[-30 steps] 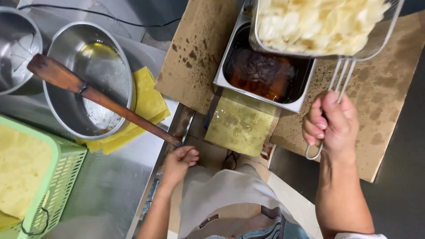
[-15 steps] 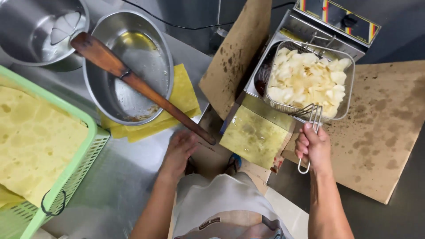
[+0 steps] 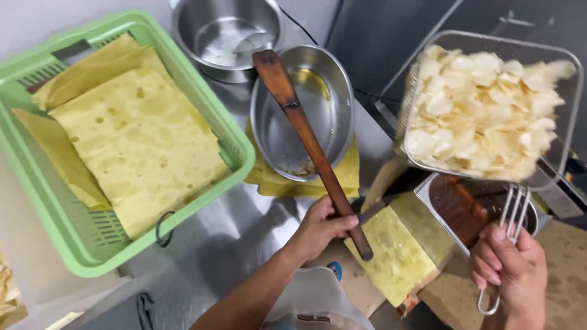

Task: Separating thin vegetable slices by hand and then deep-frying them using a commercial fryer and various kitchen tools.

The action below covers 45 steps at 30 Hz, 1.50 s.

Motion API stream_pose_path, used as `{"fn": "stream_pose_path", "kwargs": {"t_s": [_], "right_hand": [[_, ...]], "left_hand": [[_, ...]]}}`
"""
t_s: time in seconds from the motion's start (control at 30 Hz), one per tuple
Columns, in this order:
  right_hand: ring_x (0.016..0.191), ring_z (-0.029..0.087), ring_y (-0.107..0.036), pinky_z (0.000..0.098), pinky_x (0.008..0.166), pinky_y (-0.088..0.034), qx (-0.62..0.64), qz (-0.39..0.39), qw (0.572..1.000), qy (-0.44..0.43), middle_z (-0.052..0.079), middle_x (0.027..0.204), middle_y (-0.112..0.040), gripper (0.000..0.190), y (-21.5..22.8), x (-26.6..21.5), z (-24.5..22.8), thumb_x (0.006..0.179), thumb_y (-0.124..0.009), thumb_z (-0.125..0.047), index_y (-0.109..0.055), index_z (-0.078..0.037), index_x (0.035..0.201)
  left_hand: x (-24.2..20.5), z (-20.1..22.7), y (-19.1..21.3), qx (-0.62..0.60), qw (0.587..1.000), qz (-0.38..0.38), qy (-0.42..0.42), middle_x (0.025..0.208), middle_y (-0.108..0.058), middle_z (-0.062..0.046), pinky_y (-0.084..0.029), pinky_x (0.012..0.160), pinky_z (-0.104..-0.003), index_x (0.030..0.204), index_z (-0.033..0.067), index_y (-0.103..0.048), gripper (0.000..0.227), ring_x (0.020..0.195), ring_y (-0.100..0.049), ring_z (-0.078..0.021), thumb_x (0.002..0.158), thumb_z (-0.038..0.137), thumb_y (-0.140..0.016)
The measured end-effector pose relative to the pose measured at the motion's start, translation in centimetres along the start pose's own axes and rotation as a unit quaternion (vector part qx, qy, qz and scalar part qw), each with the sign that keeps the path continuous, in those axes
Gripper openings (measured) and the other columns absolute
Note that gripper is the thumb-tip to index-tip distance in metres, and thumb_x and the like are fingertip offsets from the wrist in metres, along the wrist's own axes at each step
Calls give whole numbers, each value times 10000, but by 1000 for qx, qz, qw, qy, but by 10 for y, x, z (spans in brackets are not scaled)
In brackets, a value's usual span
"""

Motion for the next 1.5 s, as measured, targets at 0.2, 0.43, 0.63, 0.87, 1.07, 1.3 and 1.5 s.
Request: {"fn": "stream_pose_path", "kwargs": {"t_s": [0.2,0.43,0.63,0.87,1.07,1.3,1.5], "right_hand": [[344,54,-283,234,248,-292,17,-106,994,11,-37,535,-294,257,-106,81,-11,1057,-541,-218,-482,-65,860],[372,67,-328,260,291,-297,-5,-186,982,-31,-27,547,-359,302,-202,142,14,1065,-560,-217,-480,-106,796],[356,71,-329,273,296,-328,38,-202,977,-51,-13,530,-349,240,-256,178,33,1043,-601,-215,-524,-64,873],[362,100,-319,317,294,-367,-29,-256,966,-24,-7,548,-332,361,-359,246,39,1046,-599,-201,-403,-134,749],[344,142,-419,372,282,-463,-11,-255,965,-54,59,528,-415,281,-444,297,88,1036,-566,-196,-539,-63,791],[370,165,-479,327,306,-447,-33,-303,951,-47,91,550,-490,301,-478,290,113,1034,-609,-288,-553,-31,888],[463,178,-527,319,402,-447,-124,-311,941,-49,94,651,-547,274,-455,274,69,1021,-598,-307,-526,-48,1077]], "left_hand": [[-74,55,27,-52,998,-42,-18,875,-654,-55,-544,672,-290,975,73,-580,248,783,-649,-163,828,88,-779],[-131,90,57,-12,996,-88,-3,861,-618,-15,-515,714,-265,988,77,-572,245,788,-615,-122,842,67,-768],[-162,154,59,14,988,-47,143,845,-623,-7,-436,688,-212,1005,70,-623,280,762,-580,-77,754,100,-743],[-152,152,69,16,990,-117,77,874,-618,18,-433,688,-177,1099,78,-614,288,827,-575,-48,856,146,-754],[-139,154,74,79,990,-78,87,900,-641,36,-448,721,-173,1110,119,-629,296,836,-590,-37,846,210,-727],[-119,150,69,173,977,-48,118,939,-674,64,-471,770,-165,1127,181,-649,322,849,-613,-20,831,305,-683],[-109,150,51,113,985,-97,85,915,-643,28,-471,747,-160,1065,113,-598,244,829,-586,-26,865,215,-693]]}}
Point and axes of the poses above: each hand's wrist, its own x-axis towards the middle knuckle, its own y-axis out of the back of the hand, z = x × y, the point moved 5 cm from there along x, towards the middle knuckle
